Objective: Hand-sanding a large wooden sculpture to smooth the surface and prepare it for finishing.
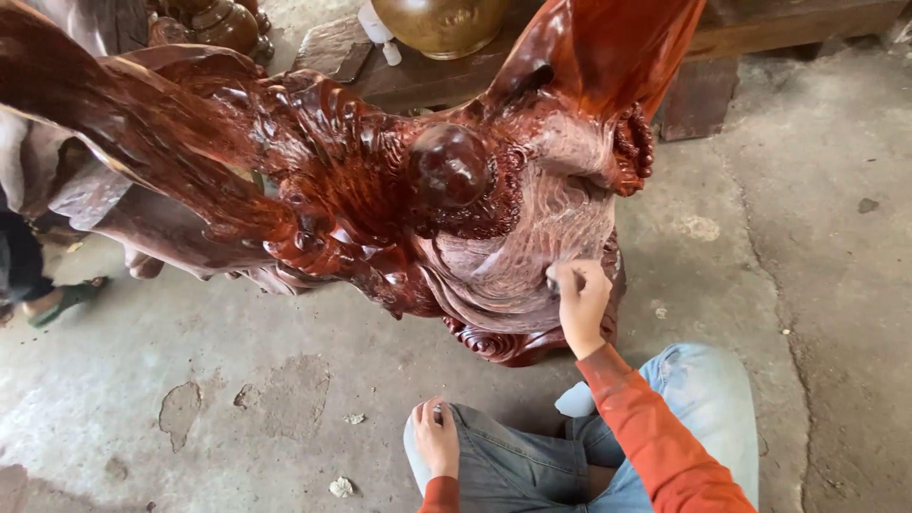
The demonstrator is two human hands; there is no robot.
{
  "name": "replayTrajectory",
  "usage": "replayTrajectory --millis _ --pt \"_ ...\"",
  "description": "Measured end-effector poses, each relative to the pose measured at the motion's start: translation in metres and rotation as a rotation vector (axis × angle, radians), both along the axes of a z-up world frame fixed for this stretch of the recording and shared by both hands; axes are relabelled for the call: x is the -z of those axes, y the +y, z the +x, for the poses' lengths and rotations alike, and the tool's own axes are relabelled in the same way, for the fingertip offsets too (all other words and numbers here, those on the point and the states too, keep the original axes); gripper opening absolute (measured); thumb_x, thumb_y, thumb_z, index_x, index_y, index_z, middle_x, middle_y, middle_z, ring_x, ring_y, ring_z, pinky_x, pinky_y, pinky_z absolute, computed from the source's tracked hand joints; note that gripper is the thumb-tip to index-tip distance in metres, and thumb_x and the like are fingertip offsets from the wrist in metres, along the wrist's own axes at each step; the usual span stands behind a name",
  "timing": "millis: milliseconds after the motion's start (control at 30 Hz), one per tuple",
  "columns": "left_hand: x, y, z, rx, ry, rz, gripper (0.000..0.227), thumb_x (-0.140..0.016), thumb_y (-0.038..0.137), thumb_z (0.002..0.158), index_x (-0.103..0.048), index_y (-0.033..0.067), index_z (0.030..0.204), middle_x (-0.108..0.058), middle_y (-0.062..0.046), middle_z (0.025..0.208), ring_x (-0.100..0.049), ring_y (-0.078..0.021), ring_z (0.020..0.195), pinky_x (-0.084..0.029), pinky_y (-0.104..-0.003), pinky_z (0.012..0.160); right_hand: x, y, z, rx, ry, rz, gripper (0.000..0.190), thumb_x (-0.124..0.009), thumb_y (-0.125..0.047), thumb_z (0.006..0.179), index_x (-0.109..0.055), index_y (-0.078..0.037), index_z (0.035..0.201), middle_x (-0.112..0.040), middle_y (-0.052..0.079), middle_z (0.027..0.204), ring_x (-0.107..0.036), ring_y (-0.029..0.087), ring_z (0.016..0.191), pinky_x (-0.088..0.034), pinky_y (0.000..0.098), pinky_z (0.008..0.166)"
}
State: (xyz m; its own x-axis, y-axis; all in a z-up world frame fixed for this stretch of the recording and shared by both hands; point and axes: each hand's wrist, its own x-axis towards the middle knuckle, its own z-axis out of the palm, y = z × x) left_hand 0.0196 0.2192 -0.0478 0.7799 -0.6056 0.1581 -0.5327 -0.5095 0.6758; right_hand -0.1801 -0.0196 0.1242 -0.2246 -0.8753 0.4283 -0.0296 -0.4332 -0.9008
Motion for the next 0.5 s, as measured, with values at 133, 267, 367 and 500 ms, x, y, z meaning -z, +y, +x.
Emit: replayTrajectory --millis 133,267,367,500 --pt "-0.001 -0.001 0.0 0.028 -0.033 -0.004 0.015 -0.069 0.016 0.088 -0.072 0.0157 0.102 -0.067 -0.002 0.106 -0.068 -0.018 0.078 -0.055 -0.032 0.074 -0.004 0.016 0.012 0.008 0.429 -0.084 0.023 -0.07 -0.017 0.076 -0.067 -0.013 0.054 -0.06 -0.003 0.058 -0.049 0.018 0.06 -0.035 0.0329 0.08" --pt "-0.003 -0.006 0.0 0.023 -0.035 0.024 0.012 -0.07 0.016 0.088 -0.073 0.0168 0.1 -0.067 -0.002 0.102 -0.067 -0.0182 0.075 -0.055 -0.032 0.071 0.003 0.007 0.012 -0.008 0.314 -0.146 0.013 -0.071 -0.012 0.082 -0.072 -0.008 0.07 -0.066 0.001 0.072 -0.056 0.019 0.069 -0.042 0.0307 0.073" --pt "0.0 -0.004 0.002 0.03 -0.067 -0.003 0.013 -0.069 0.016 0.088 -0.071 0.0167 0.1 -0.067 -0.002 0.103 -0.067 -0.0191 0.076 -0.055 -0.032 0.072 0.012 -0.003 0.014 0.043 0.234 -0.125 0.011 -0.07 -0.01 0.084 -0.068 -0.004 0.075 -0.067 0.003 0.073 -0.057 0.018 0.067 -0.044 0.0301 0.073" --pt "0.003 -0.007 0.0 0.015 -0.074 -0.009 0.018 -0.07 0.016 0.087 -0.069 0.0151 0.105 -0.069 -0.003 0.107 -0.069 -0.0188 0.076 -0.055 -0.032 0.073 -0.022 0.008 0.014 0.04 0.289 -0.131 0.024 -0.061 -0.006 0.079 -0.066 -0.009 0.055 -0.057 0.0 0.055 -0.043 0.014 0.053 -0.037 0.0283 0.064"
